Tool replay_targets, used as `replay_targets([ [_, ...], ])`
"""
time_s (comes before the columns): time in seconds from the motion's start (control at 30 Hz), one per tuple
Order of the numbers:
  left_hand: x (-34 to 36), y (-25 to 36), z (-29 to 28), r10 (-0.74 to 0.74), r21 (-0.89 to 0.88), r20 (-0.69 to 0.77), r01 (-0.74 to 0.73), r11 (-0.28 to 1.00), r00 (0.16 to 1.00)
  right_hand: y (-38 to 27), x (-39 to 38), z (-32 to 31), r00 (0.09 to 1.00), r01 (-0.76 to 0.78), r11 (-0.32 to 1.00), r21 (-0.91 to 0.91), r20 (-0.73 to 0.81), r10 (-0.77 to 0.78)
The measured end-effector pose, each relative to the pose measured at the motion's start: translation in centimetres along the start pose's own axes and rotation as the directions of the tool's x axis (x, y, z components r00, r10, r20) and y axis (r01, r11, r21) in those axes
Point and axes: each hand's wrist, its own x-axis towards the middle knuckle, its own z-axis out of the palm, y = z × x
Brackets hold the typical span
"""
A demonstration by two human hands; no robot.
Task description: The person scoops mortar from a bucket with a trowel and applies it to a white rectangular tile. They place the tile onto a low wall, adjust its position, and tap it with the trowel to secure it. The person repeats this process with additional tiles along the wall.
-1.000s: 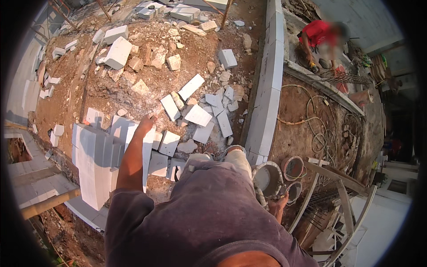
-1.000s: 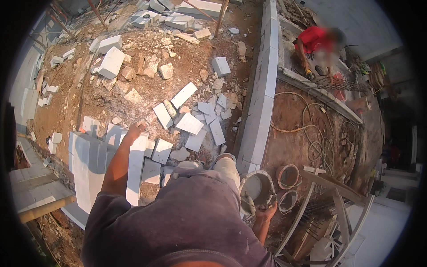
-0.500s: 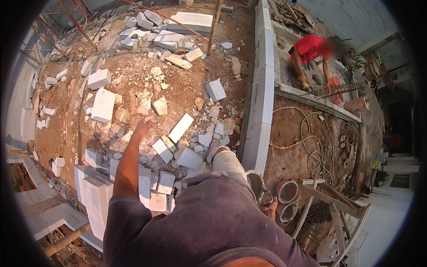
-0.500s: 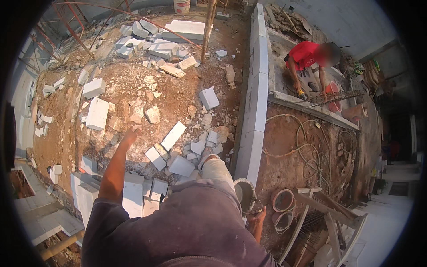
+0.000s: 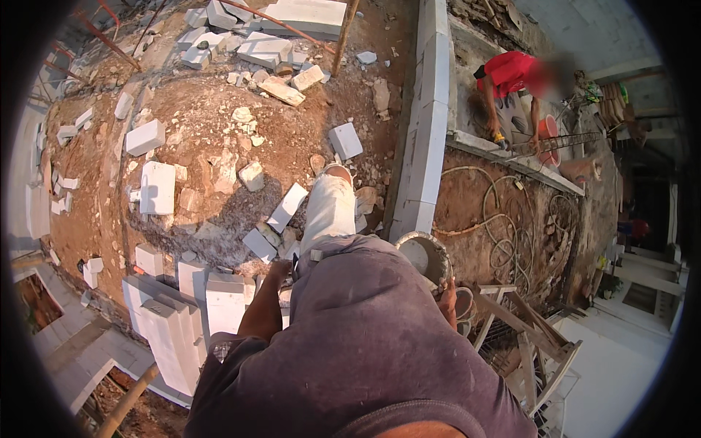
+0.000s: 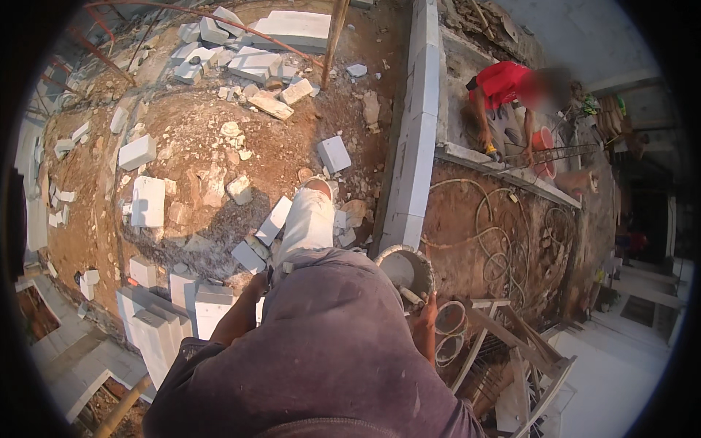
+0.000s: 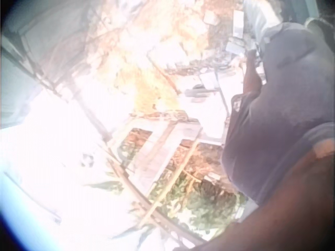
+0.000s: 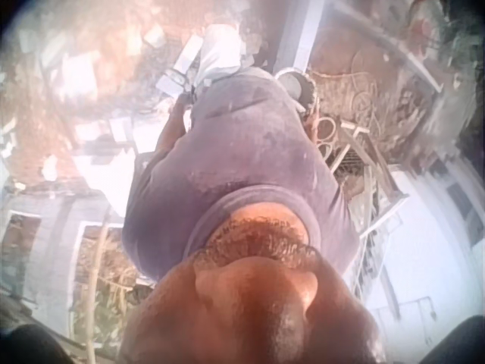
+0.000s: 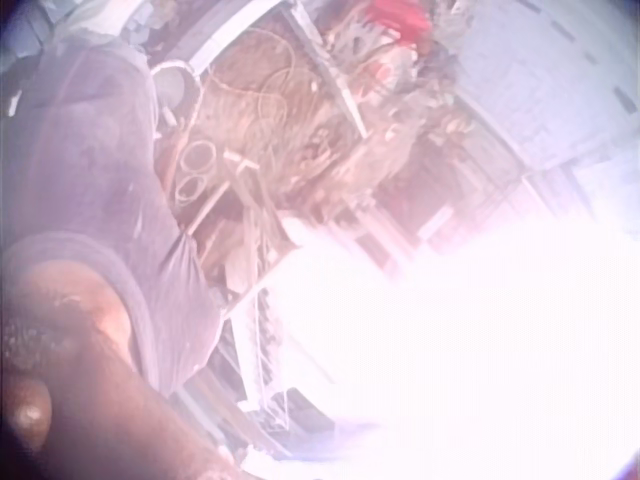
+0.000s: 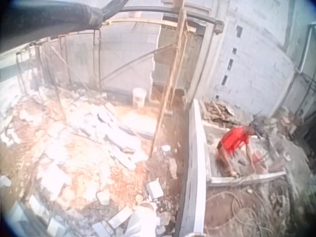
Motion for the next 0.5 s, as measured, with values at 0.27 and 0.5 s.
replay_targets([
  [0.27,10.1,9.5,-14.2,-0.279,-0.552,-0.239,0.106,0.827,0.93,-3.6,4.6,7.6,0.995,0.081,0.912,-0.402,-0.018,-0.096],
  [0.5,13.9,34.1,-32.1,-0.148,-0.403,-0.375,-0.017,0.915,0.915,-6.9,5.2,16.1,0.999,-0.051,0.93,-0.365,-0.016,0.048],
])
